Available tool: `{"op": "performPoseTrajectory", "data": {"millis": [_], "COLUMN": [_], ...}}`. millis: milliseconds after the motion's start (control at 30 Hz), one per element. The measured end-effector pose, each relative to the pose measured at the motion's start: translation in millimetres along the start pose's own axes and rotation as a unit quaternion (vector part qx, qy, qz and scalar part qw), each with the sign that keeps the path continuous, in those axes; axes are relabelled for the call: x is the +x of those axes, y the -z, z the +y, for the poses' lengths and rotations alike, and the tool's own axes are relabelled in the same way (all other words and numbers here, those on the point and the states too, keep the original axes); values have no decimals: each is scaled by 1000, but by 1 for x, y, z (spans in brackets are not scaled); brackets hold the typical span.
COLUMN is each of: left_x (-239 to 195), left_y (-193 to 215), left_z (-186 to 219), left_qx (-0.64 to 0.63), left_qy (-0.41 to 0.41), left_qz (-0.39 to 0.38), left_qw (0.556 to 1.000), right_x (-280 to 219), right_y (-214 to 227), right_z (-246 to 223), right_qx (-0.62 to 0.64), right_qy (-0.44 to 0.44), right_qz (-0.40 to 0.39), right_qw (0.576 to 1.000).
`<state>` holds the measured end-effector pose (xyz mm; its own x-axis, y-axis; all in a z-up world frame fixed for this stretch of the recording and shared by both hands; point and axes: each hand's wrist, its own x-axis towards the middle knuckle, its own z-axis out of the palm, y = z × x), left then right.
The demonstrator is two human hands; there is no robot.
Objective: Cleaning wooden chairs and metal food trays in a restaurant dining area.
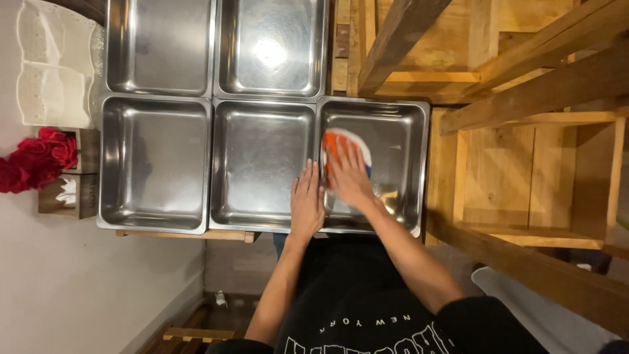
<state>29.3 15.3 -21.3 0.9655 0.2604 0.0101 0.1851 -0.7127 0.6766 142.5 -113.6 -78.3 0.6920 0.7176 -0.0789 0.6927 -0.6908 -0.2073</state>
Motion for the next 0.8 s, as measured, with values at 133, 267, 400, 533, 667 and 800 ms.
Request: {"op": "performPoseTrajectory", "data": {"millis": [133,267,400,533,667,800], "left_x": [-1,0,0,-2,1,-1], "left_y": [4,4,6,8,8,9], "left_z": [1,3,2,3,0,0], "left_qx": [2,-2,8,7,2,-12], "left_qy": [0,-1,0,-2,-9,-11], "left_qz": [8,5,-9,-6,-12,-5], "left_qw": [1000,1000,1000,1000,1000,1000], "right_x": [-50,-48,-7,28,12,-27], "right_y": [24,31,29,11,16,19], "right_z": [-3,25,34,17,1,2], "right_qx": [61,100,93,70,144,254], "right_qy": [38,-86,-178,-156,-5,51], "right_qz": [-37,-78,36,62,85,101], "right_qw": [997,988,979,983,986,961]}}
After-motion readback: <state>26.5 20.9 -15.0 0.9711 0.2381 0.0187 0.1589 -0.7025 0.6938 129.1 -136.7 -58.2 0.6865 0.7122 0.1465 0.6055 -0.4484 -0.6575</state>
